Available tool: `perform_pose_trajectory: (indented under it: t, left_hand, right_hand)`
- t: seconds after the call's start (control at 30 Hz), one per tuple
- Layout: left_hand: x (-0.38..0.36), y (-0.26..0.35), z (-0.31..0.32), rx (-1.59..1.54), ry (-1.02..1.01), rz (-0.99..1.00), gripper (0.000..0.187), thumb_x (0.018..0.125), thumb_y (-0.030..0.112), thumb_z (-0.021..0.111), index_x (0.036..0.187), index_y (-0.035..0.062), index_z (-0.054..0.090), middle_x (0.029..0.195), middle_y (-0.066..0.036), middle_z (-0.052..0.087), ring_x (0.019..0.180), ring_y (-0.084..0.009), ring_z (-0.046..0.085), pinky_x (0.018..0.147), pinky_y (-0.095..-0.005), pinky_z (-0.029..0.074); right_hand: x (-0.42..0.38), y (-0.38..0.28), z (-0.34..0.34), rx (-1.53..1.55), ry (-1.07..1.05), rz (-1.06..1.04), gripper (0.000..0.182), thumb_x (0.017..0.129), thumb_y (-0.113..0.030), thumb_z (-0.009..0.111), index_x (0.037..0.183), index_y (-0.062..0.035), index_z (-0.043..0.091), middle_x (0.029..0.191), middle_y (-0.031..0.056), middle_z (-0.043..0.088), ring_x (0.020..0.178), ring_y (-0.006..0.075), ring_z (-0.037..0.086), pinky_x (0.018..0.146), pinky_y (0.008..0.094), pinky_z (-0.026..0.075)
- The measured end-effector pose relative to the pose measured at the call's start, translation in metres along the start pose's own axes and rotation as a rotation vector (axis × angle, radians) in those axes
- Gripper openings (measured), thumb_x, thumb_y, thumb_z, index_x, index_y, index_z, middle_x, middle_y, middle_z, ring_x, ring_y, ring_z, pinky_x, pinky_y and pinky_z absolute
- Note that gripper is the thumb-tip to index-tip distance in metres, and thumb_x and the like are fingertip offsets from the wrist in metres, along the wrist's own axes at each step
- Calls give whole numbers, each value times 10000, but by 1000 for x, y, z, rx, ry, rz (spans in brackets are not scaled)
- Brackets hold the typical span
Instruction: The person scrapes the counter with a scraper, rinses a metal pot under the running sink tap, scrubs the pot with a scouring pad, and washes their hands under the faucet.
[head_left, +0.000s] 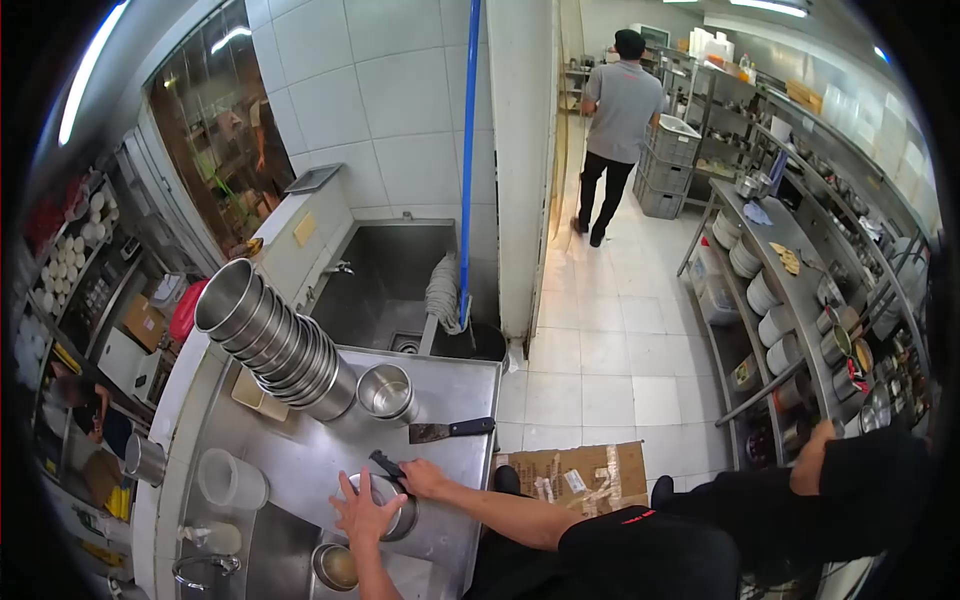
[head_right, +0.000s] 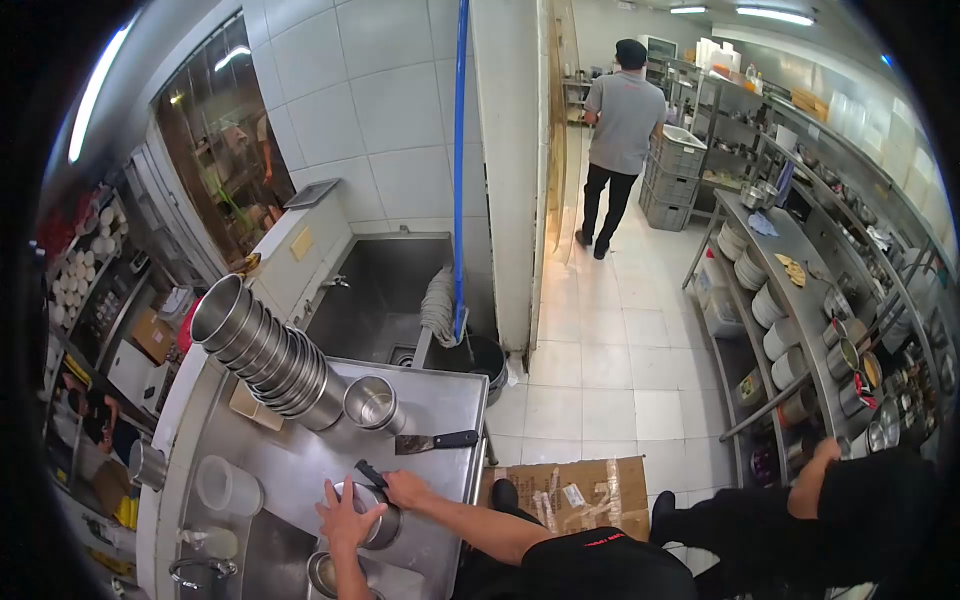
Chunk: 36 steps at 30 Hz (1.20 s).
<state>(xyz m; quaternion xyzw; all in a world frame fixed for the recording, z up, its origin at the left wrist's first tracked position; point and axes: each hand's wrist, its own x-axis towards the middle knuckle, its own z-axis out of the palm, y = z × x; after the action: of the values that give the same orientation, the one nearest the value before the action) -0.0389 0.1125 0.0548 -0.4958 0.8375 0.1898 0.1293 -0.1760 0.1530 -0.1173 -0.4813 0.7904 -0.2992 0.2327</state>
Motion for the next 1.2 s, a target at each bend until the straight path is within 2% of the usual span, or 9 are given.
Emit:
perform_pose_trajectory:
  t: [0.17, 0.33, 0.4, 0.43, 0.53, 0.6, 0.7, 0.93, 1.2]
  left_hand:
    - [5, -9, 37, 9, 283, 13, 859, 719, 621, 749, 1461, 318, 439, 1597, -86, 241, 1380, -537, 260, 944, -776, 350]
    - [1, -11, 56, -17, 403, -11, 818, 749, 630, 715, 1453, 306, 455, 1571, -109, 308, 1386, -516, 273, 979, -776, 304]
    - [1, -14, 54, -31, 436, 15, 810, 768, 639, 695, 1462, 297, 456, 1573, -126, 321, 1431, -470, 257, 1010, -772, 269]
    - [4, -20, 58, 0, 480, 15, 821, 763, 641, 693, 1464, 281, 460, 1578, -127, 309, 1412, -477, 295, 1002, -746, 303]
    - [12, -31, 46, -28, 445, -44, 817, 784, 687, 651, 1479, 319, 432, 1602, -125, 282, 1453, -450, 239, 1015, -774, 272]
    - [25, -42, 40, -25, 437, -37, 824, 787, 704, 631, 1488, 329, 412, 1607, -91, 271, 1448, -440, 257, 1023, -745, 295]
    - [42, -47, 31, -54, 459, -4, 802, 788, 685, 649, 1469, 315, 440, 1584, -78, 299, 1432, -434, 275, 1034, -738, 303]
    - [84, -54, 22, -74, 548, 96, 542, 811, 578, 687, 1297, 342, 640, 1433, 22, 489, 1316, -266, 410, 1004, -579, 345]
    - [88, -54, 19, -84, 517, 104, 579, 803, 591, 694, 1319, 339, 618, 1438, 19, 483, 1322, -269, 403, 995, -586, 346]
  right_hand:
    - [-3, -4, 5, 32, -15, 51, 309, 871, -228, 651, 1114, -39, 622, 970, 246, 692, 943, 440, 664, 819, 541, 533]
    - [-12, -10, -3, 59, -21, 66, 313, 850, -225, 648, 1093, -29, 629, 987, 264, 686, 958, 454, 658, 833, 538, 532]
    - [-9, -16, -17, -15, -141, 83, 318, 837, -244, 655, 1070, -28, 644, 990, 272, 684, 958, 454, 659, 829, 540, 530]
    - [-14, -20, -28, -2, -190, 75, 312, 830, -262, 657, 1033, -24, 660, 1001, 268, 685, 957, 452, 660, 828, 543, 528]
    - [-17, -11, -25, 25, -138, 49, 307, 852, -253, 621, 997, 11, 677, 1006, 267, 684, 984, 450, 647, 879, 527, 512]
    - [-16, 2, -17, 18, -43, 49, 345, 840, -291, 631, 979, 23, 671, 979, 277, 682, 966, 457, 648, 883, 528, 507]
    - [-19, 4, -23, 65, -99, 67, 377, 851, -312, 652, 990, 38, 652, 942, 291, 677, 933, 466, 650, 849, 530, 503]
    - [-22, 2, -24, 61, -23, 65, 345, 863, -311, 669, 1007, 0, 630, 900, 293, 676, 901, 480, 644, 817, 544, 503]
    - [-23, -3, -29, 53, -30, 78, 343, 861, -293, 670, 1005, 15, 627, 891, 302, 674, 896, 483, 644, 819, 541, 503]
